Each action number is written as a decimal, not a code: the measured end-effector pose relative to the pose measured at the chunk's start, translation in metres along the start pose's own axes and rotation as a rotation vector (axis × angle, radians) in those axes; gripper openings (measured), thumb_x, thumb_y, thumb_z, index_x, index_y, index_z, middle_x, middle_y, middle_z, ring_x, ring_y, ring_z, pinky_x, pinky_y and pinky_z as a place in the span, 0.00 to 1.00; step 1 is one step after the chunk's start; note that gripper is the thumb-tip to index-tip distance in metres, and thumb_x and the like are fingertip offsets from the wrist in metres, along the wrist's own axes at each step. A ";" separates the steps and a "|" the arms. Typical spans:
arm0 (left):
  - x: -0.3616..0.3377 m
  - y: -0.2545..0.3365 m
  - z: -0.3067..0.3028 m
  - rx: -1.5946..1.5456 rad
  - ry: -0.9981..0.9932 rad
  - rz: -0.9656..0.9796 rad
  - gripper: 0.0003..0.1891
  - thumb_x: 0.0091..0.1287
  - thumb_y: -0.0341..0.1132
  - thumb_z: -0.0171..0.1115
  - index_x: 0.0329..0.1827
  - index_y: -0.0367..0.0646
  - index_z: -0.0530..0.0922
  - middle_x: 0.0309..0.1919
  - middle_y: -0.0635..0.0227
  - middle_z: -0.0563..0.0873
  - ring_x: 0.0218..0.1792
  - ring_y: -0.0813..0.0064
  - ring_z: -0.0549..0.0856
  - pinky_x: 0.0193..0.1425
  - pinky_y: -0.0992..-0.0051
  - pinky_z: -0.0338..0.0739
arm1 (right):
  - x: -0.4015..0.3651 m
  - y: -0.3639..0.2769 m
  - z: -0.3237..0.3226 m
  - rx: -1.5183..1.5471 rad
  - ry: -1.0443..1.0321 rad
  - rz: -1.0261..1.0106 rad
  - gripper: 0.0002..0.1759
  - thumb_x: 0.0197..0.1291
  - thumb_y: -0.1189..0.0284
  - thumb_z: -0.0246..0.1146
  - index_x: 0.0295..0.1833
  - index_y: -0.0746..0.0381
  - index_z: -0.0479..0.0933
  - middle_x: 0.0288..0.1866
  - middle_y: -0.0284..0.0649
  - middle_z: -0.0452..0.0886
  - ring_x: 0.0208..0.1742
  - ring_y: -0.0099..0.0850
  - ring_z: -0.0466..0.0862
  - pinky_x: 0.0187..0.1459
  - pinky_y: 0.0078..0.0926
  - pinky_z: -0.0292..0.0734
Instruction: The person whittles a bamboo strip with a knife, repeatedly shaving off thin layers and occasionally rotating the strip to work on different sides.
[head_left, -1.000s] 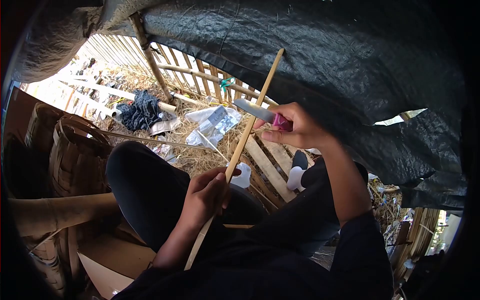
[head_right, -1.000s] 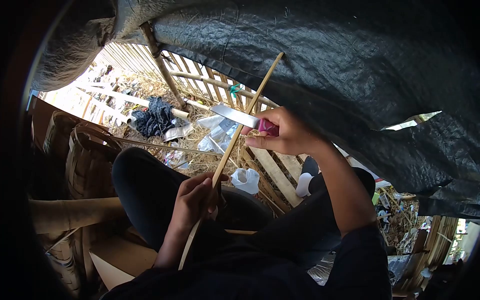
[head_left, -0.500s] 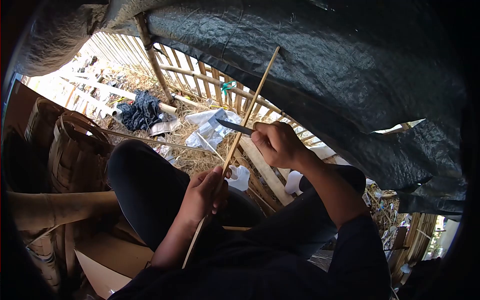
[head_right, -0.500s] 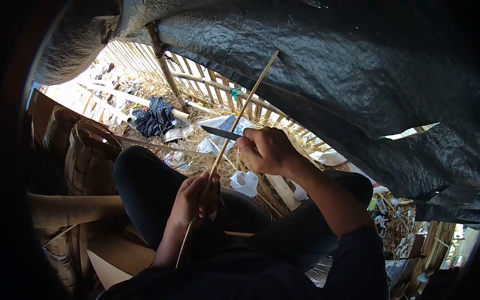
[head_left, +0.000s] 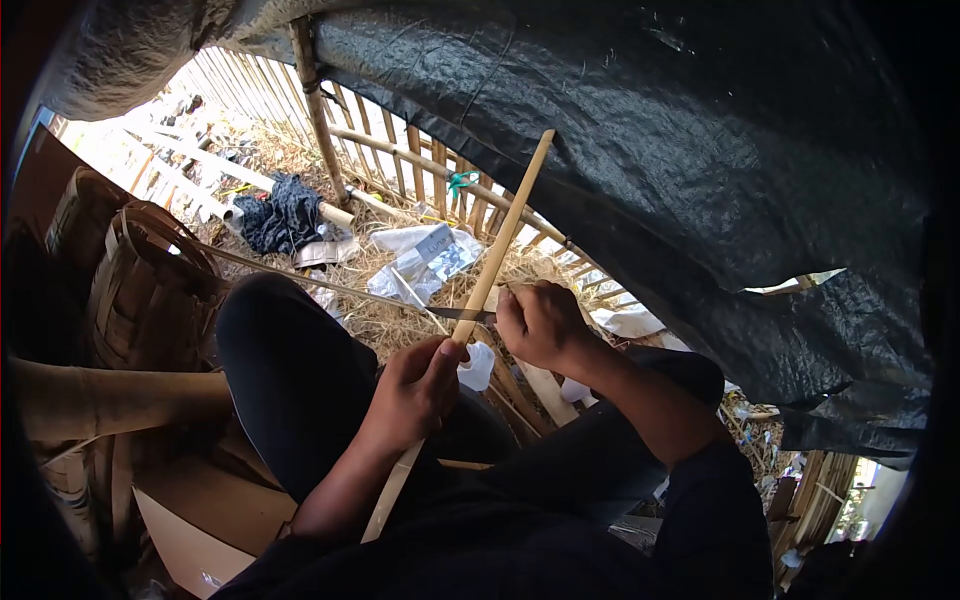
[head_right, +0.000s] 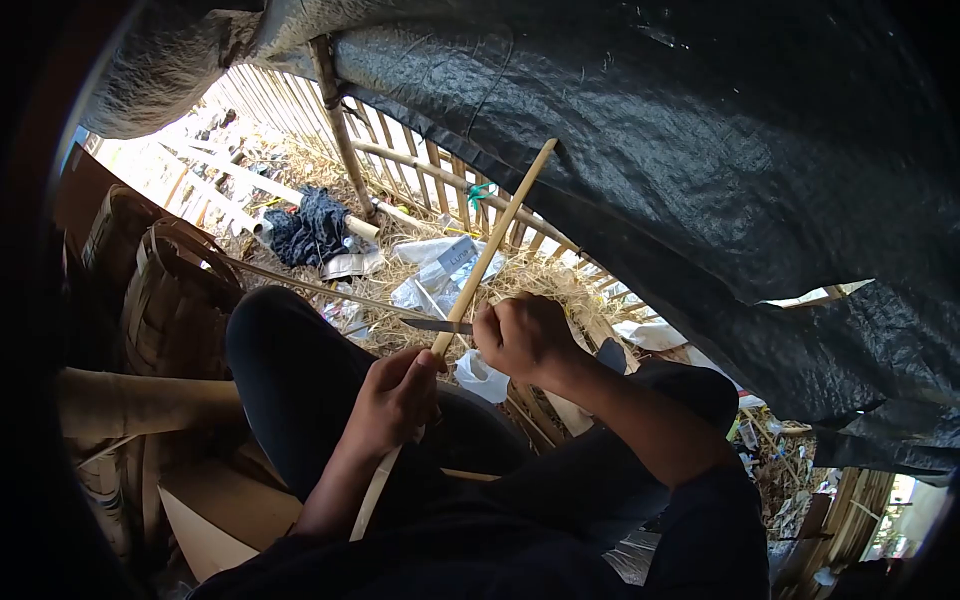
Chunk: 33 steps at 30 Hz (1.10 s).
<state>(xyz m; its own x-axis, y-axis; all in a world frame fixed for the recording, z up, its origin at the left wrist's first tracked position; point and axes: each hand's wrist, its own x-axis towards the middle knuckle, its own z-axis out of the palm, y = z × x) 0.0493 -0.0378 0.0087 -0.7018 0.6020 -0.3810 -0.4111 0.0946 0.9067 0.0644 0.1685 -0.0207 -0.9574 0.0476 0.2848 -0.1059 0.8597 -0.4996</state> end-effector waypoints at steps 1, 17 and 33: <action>0.000 -0.001 0.000 -0.004 0.001 -0.001 0.20 0.78 0.46 0.47 0.40 0.36 0.75 0.14 0.78 0.68 0.14 0.87 0.66 0.19 0.82 0.59 | 0.001 0.000 0.001 0.025 0.033 -0.014 0.21 0.59 0.67 0.57 0.14 0.65 0.74 0.12 0.52 0.74 0.17 0.51 0.79 0.24 0.45 0.76; 0.009 -0.003 -0.006 -0.152 0.008 -0.049 0.18 0.78 0.46 0.48 0.41 0.39 0.75 0.16 0.79 0.67 0.15 0.87 0.65 0.19 0.82 0.59 | 0.021 0.012 0.013 -0.035 0.088 -0.036 0.23 0.61 0.65 0.54 0.14 0.65 0.74 0.13 0.52 0.74 0.17 0.50 0.79 0.24 0.45 0.76; 0.010 0.001 -0.005 -0.304 0.015 -0.085 0.16 0.78 0.45 0.48 0.42 0.41 0.75 0.16 0.79 0.67 0.15 0.87 0.63 0.18 0.82 0.57 | 0.017 -0.019 0.007 0.014 0.113 -0.100 0.25 0.59 0.68 0.57 0.08 0.61 0.70 0.07 0.49 0.69 0.12 0.48 0.76 0.19 0.43 0.73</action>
<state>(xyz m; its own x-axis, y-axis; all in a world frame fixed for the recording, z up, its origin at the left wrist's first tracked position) 0.0393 -0.0356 0.0048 -0.6653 0.5899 -0.4576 -0.6219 -0.0988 0.7769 0.0477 0.1493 -0.0122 -0.9057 0.0193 0.4234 -0.2039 0.8560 -0.4752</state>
